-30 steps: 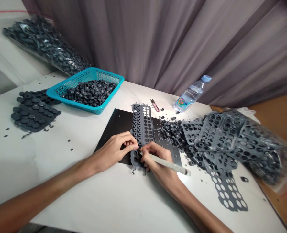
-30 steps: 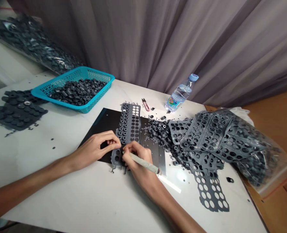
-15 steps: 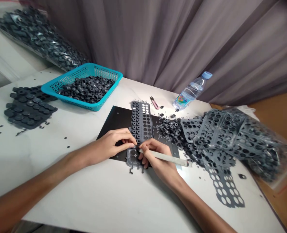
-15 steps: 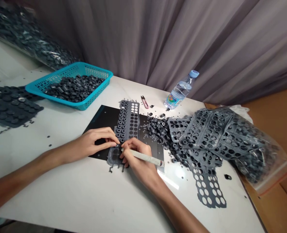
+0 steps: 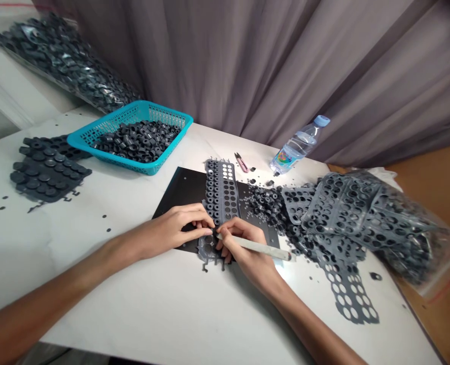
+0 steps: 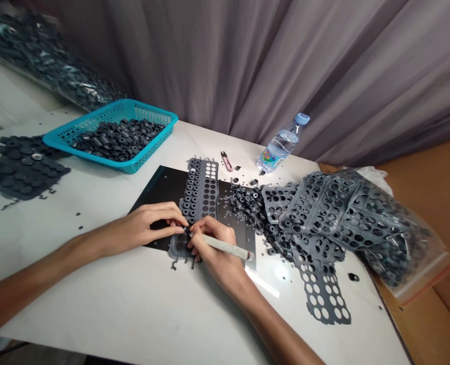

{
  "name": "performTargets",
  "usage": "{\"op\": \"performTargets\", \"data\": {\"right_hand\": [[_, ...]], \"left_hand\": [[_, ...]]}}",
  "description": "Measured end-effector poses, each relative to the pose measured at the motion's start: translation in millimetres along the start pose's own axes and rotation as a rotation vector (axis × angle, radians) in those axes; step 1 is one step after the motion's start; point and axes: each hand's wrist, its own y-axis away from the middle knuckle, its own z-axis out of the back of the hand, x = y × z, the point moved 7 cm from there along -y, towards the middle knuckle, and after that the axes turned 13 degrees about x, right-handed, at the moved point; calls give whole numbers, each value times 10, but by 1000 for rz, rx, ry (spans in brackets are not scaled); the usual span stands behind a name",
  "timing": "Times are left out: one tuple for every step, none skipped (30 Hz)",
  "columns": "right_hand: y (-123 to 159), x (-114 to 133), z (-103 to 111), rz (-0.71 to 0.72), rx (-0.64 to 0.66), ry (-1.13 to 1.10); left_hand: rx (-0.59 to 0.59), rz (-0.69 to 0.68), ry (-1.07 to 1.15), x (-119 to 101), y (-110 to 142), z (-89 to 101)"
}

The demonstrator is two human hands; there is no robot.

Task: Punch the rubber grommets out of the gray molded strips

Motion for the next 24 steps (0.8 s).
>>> {"op": "performTargets", "data": {"right_hand": [[1,8,-3,3,3,23],[5,20,-6,9,2,54],[10,35,-6,17,-3,87],[15,50,-6,26,-12,118],[19,62,-6,33,-21,137],[20,67,-6,35,-26,140],[18,63,-4,31,-28,127],[13,53,-2,23,-26,100],[4,38,0,14,-19,61],[-6,26,7,11,-14,14],[-16,18,17,14,-11,-37],[-26,15,32,23,-11,-84],[-34,17,49,36,-14,-123],[-40,21,69,48,-23,-151],[-43,23,87,55,-31,-164],[-43,24,98,54,-34,-164],[-42,23,101,47,-32,-154],[-39,20,100,37,-26,-139],[-35,17,94,27,-17,-123],[-30,16,86,21,-7,-108],[-25,16,77,18,3,-97],[-21,18,71,20,10,-90],[-17,20,65,23,17,-88],[-15,20,61,26,22,-86]], "left_hand": [[0,-7,-16,-19,2,-12],[-7,-21,-43,-46,5,-29],[-21,-37,-77,-76,8,-47],[-57,-48,-107,-99,12,-57],[-109,-45,-123,-107,19,-57],[-169,-28,-120,-94,26,-49],[-219,1,-98,-62,30,-41],[-252,35,-62,-17,29,-35],[-264,62,-23,30,23,-32],[-255,74,11,66,11,-32],[-227,74,39,90,-5,-35],[-199,67,61,102,-17,-32],[-174,58,78,105,-24,-24],[-149,49,87,99,-27,-16],[-125,42,88,89,-26,-9],[-107,38,83,75,-22,-4],[-96,35,74,61,-15,2],[-87,32,64,48,-9,5],[-80,28,57,39,-4,7],[-74,24,52,34,0,6],[-72,17,47,32,2,7],[-69,10,43,33,4,6],[-66,5,39,37,4,6],[-64,1,35,41,4,6]]}}
